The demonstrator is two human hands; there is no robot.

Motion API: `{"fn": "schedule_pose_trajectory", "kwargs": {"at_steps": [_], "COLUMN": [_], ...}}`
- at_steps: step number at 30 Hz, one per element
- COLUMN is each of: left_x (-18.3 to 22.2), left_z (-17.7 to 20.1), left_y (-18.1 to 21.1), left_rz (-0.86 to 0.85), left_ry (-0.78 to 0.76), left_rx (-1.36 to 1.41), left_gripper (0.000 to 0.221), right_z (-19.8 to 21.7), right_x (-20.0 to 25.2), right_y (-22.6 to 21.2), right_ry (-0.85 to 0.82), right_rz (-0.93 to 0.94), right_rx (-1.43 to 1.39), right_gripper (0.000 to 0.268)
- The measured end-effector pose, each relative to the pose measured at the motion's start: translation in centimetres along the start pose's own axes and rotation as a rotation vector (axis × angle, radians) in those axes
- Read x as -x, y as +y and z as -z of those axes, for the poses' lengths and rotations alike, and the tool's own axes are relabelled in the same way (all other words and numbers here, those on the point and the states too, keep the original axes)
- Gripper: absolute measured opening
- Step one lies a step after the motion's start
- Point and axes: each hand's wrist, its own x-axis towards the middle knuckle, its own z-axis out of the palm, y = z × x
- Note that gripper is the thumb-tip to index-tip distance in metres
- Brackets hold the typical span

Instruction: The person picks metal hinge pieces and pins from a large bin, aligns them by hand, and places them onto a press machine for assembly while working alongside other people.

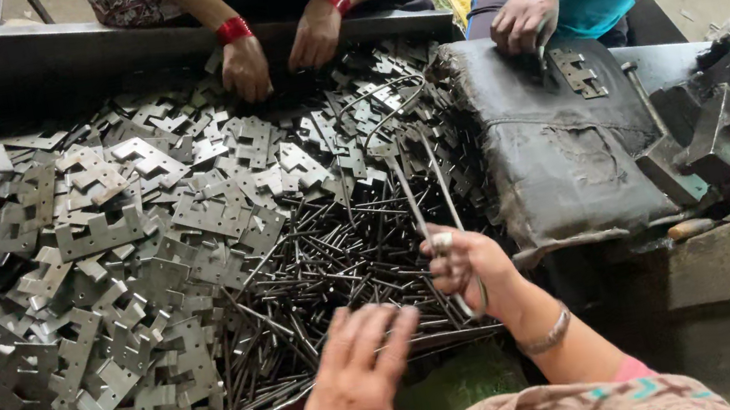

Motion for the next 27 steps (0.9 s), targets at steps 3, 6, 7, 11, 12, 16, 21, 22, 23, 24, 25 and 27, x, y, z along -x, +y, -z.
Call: {"fn": "schedule_pose_trajectory", "kwargs": {"at_steps": [3,6,7,11,12,16,21,22,23,24,25,27], "left_x": [2.4,4.7,5.1,6.0,6.2,6.8,7.3,7.3,7.4,7.3,7.1,6.8], "left_z": [-0.7,-2.4,-3.1,-4.9,-5.4,-6.9,-7.9,-7.9,-7.8,-7.8,-7.7,-7.4], "left_y": [-4.2,-6.7,-7.2,-8.4,-8.6,-8.9,-9.6,-9.5,-9.3,-9.4,-9.5,-9.2], "left_rz": [0.163,0.367,0.371,0.396,0.397,0.383,0.379,0.391,0.403,0.401,0.413,0.421], "left_ry": [0.083,0.106,0.157,0.194,0.197,0.298,0.327,0.322,0.317,0.327,0.321,0.313], "left_rx": [-0.045,-0.039,-0.067,-0.077,-0.071,-0.116,-0.117,-0.130,-0.142,-0.138,-0.129,-0.106], "left_gripper": [0.065,0.067,0.065,0.061,0.061,0.045,0.042,0.042,0.042,0.042,0.042,0.042], "right_z": [8.2,11.9,12.5,14.0,14.3,15.4,15.9,16.3,16.5,16.1,15.8,15.8], "right_x": [-5.7,-9.7,-10.9,-16.8,-18.4,-22.2,-23.1,-22.5,-22.1,-22.3,-22.3,-20.8], "right_y": [-2.7,-6.1,-7.0,-10.9,-12.1,-15.2,-16.1,-15.7,-15.5,-16.2,-16.8,-17.1], "right_ry": [0.601,0.921,0.964,1.168,1.171,1.205,1.229,1.223,1.214,1.205,1.192,1.169], "right_rz": [0.258,0.624,0.716,0.425,0.426,0.269,0.084,0.050,0.018,0.011,0.004,-0.025], "right_rx": [0.828,1.776,1.870,1.776,1.781,1.781,1.759,1.758,1.759,1.756,1.754,1.745], "right_gripper": [0.032,0.070,0.073,0.060,0.060,0.056,0.052,0.051,0.050,0.049,0.048,0.047]}}
